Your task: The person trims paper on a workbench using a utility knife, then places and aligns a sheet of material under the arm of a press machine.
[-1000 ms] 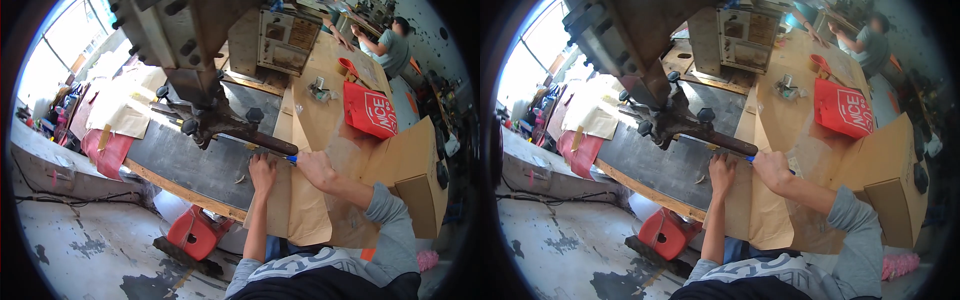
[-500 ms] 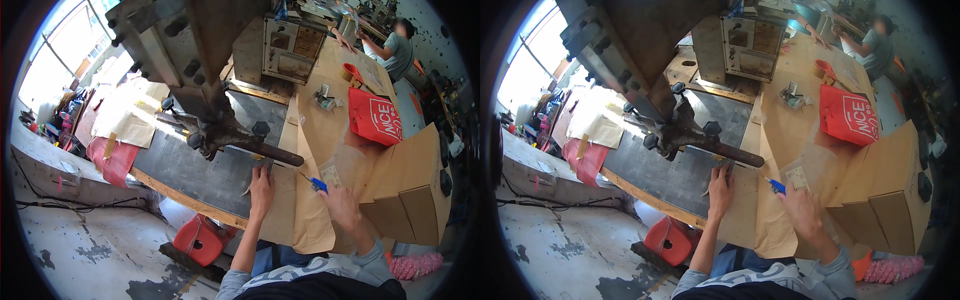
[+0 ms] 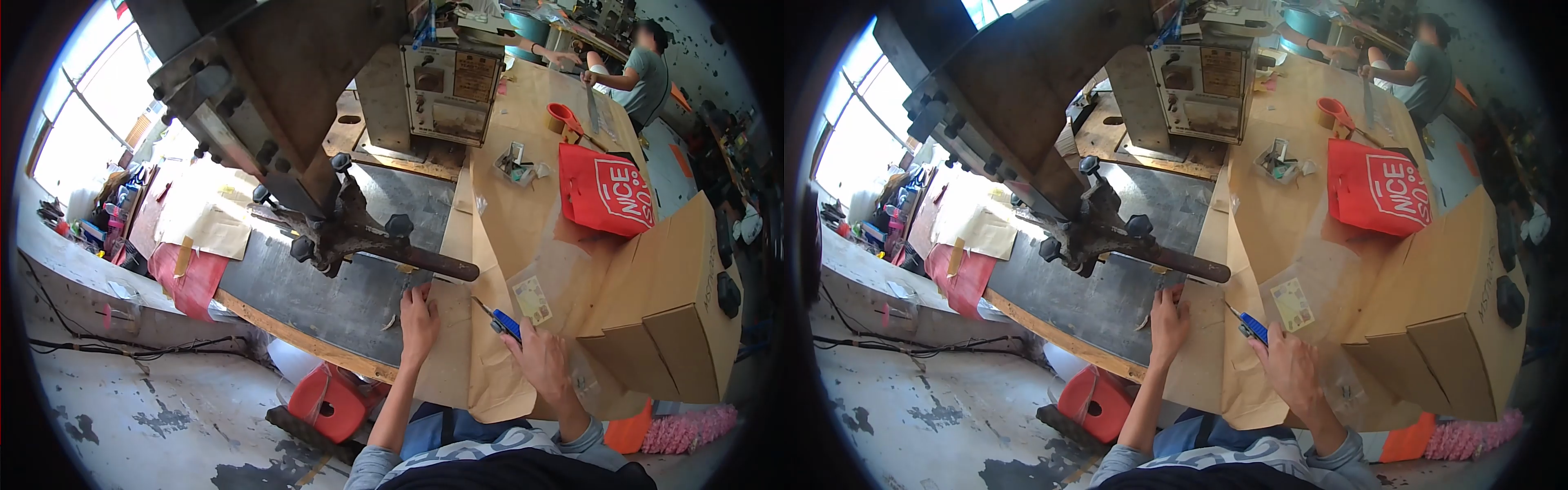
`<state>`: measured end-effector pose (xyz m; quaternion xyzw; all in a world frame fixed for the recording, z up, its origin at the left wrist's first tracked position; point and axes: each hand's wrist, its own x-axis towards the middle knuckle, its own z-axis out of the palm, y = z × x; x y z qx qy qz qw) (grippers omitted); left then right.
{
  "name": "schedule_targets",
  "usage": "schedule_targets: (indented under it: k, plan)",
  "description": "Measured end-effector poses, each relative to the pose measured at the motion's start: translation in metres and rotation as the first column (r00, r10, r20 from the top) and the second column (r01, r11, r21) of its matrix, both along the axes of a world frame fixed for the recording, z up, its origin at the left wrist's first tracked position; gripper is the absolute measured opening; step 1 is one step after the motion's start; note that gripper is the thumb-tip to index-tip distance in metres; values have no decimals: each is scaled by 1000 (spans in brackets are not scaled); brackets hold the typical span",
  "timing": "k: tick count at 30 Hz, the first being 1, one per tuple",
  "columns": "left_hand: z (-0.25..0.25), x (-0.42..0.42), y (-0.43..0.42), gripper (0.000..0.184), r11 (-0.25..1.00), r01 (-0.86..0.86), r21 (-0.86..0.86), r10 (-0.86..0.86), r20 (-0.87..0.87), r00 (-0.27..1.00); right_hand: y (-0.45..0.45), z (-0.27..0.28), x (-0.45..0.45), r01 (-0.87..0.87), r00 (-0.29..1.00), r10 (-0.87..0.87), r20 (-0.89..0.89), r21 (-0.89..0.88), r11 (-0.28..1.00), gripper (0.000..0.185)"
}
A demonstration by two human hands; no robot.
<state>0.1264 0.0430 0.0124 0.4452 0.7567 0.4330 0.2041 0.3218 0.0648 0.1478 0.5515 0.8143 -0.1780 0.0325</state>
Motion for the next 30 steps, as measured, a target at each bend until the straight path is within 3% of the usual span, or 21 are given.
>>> schedule_targets:
  k: [2, 5, 8, 11, 14, 15, 18, 21, 27, 30]
  plan:
    - [7, 8, -5, 37, 999, -1, -46, -14, -321, 947, 2, 3, 6, 3, 1000, -3, -5, -23, 1000, 33]
    - [11, 16, -10, 42, 995, -37, 91, 59, -252, 966, 4, 3, 20, 41, 998, -40, -43, 13, 999, 35]
    - [6, 16, -3, 46, 993, -88, -77, 76, -142, 987, 4, -5, 30, 52, 996, -49, -80, 39, 998, 35]
    - [11, -9, 17, 43, 967, 52, -248, -62, -31, 998, 4, -9, 34, -2, 999, 3, -49, 19, 1000, 35]
    - [16, -25, 22, 37, 962, 193, -192, -163, 161, 973, 8, -5, 35, -14, 998, 12, -54, -23, 1000, 35]
    - [20, -26, 22, 33, 964, 221, -150, -213, 67, 975, 9, -7, 37, -9, 999, 7, -50, -32, 999, 35]
    - [4, -38, 24, 28, 946, 324, -4, -321, 123, 939, 13, -16, 37, 5, 999, -8, -54, -49, 999, 35]
    - [6, -32, 23, 25, 963, 264, -48, -180, 613, 769, 17, -21, 38, 8, 999, -10, -50, -59, 998, 35]
    - [2, -34, 26, 22, 959, 280, -50, -162, 712, 683, 20, -22, 33, 20, 998, -25, -65, -72, 997, 35]
    - [-2, -37, 27, 28, 952, 301, -58, -195, 641, 742, 19, -24, 32, 22, 997, -28, -78, -83, 996, 35]
